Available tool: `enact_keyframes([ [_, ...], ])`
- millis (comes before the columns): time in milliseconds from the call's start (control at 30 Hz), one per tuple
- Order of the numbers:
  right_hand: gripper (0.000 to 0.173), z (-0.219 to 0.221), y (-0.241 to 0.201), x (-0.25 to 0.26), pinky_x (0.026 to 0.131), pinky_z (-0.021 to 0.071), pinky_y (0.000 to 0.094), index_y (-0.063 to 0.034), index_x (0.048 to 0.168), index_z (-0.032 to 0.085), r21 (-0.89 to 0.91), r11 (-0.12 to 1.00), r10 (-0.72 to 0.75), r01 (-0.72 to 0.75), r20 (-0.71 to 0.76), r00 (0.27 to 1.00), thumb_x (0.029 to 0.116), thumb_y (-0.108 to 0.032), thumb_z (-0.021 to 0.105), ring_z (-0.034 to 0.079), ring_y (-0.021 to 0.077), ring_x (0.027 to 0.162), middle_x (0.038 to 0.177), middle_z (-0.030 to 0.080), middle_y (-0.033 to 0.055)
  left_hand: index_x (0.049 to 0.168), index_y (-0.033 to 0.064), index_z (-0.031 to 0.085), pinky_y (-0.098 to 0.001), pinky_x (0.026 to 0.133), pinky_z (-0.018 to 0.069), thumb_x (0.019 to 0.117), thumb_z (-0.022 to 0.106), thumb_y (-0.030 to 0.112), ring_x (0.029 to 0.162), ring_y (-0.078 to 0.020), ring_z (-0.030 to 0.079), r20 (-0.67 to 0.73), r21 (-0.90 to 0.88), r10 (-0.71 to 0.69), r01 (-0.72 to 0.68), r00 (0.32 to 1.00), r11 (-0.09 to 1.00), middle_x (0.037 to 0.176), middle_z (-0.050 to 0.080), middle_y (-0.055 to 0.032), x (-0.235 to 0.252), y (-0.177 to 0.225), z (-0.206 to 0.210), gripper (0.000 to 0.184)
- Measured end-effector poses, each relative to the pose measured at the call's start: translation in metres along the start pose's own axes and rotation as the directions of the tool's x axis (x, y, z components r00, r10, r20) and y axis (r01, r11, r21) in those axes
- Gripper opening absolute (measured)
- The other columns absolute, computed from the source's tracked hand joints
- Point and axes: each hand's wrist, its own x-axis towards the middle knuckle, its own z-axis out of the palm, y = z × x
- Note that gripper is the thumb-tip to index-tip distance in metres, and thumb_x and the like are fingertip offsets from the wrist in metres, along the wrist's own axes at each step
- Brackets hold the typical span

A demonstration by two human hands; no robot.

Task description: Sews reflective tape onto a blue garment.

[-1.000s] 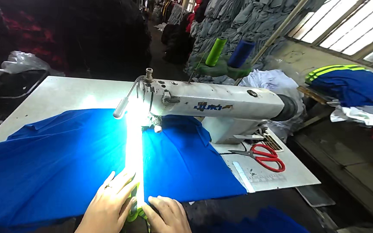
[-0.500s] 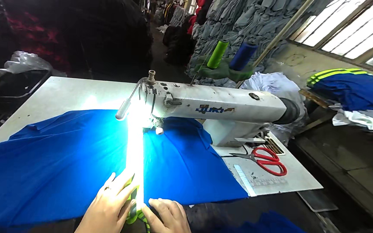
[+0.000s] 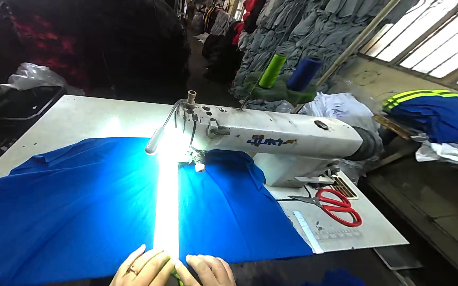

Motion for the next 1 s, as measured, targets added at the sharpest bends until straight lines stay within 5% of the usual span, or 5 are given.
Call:
enact_keyframes([
  [300, 0.027, -0.002, 0.01, 0.032, 0.095, 0.053, 0.0454, -0.0202, 0.12, 0.077, 0.036, 0.998, 0.045, -0.048, 0.081, 0.996, 0.0994, -0.024, 0.061, 0.068, 0.0279, 0.113, 0.121, 0.073, 0.0068, 0.132, 0.0074, 0.067, -0.0636, 0.115, 0.0348, 0.1046, 0.055, 0.021, 0.133, -0.0325, 0.059, 0.227, -0.113, -0.158, 0.187, 0.961, 0.976, 0.137, 0.065, -0.0136, 0.019, -0.014, -0.003, 0.033],
  [633, 0.031, 0.026, 0.056, 0.1, 0.091, 0.0558, 0.0433, -0.0261, 0.118, 0.078, -0.046, 0.999, 0.0, -0.001, -0.006, 1.0, 0.0969, -0.03, 0.056, 0.067, 0.025, 0.114, 0.121, 0.073, 0.0016, 0.137, 0.0141, 0.063, -0.0602, 0.114, 0.0382, 0.1061, 0.04, 0.04, 0.137, -0.0251, 0.055, 0.151, -0.003, -0.122, 0.124, 0.981, 0.992, 0.143, 0.062, -0.0044, 0.075, -0.077, 0.027, 0.047],
  [933, 0.04, 0.018, 0.073, 0.147, 0.114, 0.04, 0.0489, -0.0282, 0.138, 0.067, -0.01, 0.991, 0.128, -0.132, 0.307, 0.943, 0.1064, -0.035, 0.042, 0.05, 0.025, 0.14, 0.145, 0.061, 0.0006, 0.15, 0.022, 0.054, -0.0523, 0.125, 0.0213, 0.1078, 0.033, 0.042, 0.149, -0.0172, 0.039, 0.376, 0.02, -0.179, 0.185, 0.909, 0.983, 0.16, 0.045, 0.0016, 0.124, -0.12, 0.023, 0.051],
  [1000, 0.038, 0.013, 0.066, 0.129, 0.112, 0.0445, 0.0466, -0.0265, 0.134, 0.07, -0.009, 0.996, 0.089, -0.088, 0.157, 0.984, 0.1038, -0.032, 0.048, 0.055, 0.0253, 0.136, 0.141, 0.065, 0.002, 0.148, 0.0222, 0.056, -0.0575, 0.121, 0.0292, 0.1057, 0.039, 0.038, 0.149, -0.0257, 0.041, 0.255, 0.057, -0.201, 0.193, 0.946, 0.98, 0.157, 0.049, -0.0036, 0.113, -0.104, 0.021, 0.049],
])
